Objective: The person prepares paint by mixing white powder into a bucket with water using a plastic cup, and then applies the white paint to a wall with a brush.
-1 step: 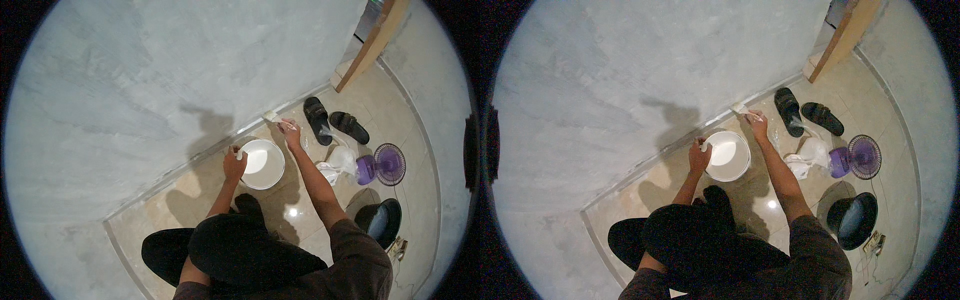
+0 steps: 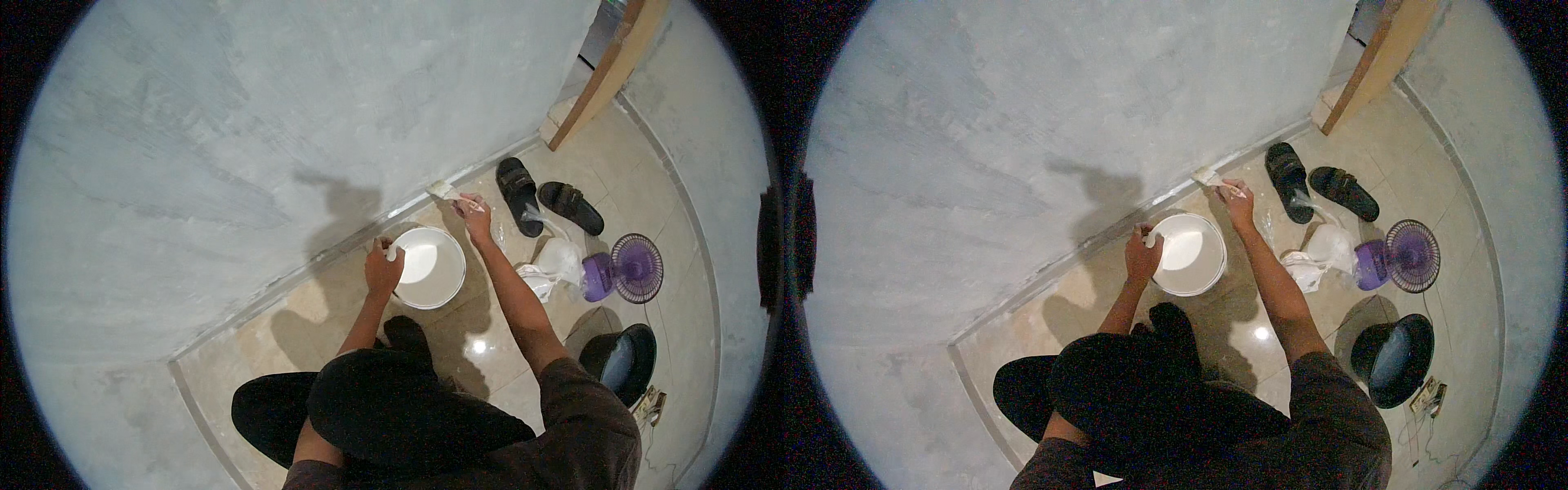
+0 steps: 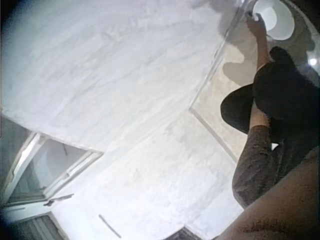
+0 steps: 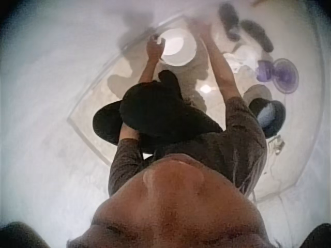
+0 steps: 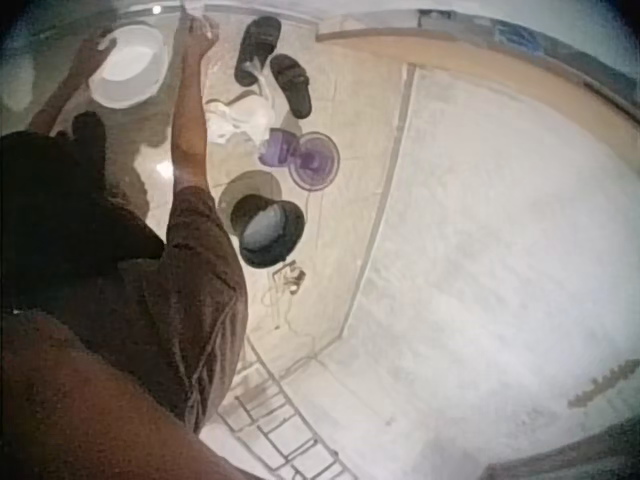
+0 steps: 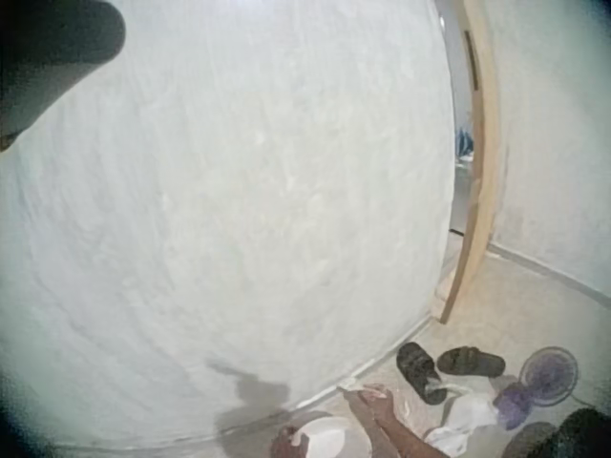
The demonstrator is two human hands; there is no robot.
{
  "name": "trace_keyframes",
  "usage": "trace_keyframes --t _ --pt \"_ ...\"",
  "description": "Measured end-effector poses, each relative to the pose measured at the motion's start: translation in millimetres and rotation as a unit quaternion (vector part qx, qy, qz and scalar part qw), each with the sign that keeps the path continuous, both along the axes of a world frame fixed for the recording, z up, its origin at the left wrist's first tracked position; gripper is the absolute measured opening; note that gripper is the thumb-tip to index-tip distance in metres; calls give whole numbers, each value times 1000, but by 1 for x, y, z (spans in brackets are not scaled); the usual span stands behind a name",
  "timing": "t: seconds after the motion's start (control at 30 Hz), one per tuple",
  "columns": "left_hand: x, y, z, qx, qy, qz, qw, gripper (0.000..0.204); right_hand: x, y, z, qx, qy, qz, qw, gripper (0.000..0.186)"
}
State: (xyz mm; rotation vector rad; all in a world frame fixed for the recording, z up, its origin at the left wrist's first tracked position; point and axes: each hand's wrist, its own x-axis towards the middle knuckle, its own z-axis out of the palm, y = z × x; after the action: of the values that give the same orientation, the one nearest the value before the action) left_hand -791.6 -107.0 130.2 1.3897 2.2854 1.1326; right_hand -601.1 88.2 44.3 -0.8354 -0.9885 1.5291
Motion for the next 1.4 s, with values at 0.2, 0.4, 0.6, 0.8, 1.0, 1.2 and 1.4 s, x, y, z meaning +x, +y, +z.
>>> trace_keyframes --t 0.2,0.4,0.6,0.8,1.0,1.2,1.4 --pt "1 -2 5 -18 22 -6 1000 34 8 28 19 18 -4 -168 986 27" --pt "-7 -9 5 -4 7 18 1000 28 -25 -14 37 72 -199 -55 976 20" --pt "-4 -11 5 -26 59 17 998 29 -18 1 44 44 -107 -115 987 16" --pt "-9 -5 -11 -27 18 7 999 26 -25 2 39 123 -230 -172 950 15" --pt "-1 -2 -2 -1 15 -37 999 27 -25 -6 14 122 -181 0 976 19" --pt "4 2 -5 -27 -4 -24 999 25 3 41 17 61 -82 -152 983 16" --pt "-21 -11 -11 -27 9 -59 998 23 -38 2 26 139 -237 -81 958 15"
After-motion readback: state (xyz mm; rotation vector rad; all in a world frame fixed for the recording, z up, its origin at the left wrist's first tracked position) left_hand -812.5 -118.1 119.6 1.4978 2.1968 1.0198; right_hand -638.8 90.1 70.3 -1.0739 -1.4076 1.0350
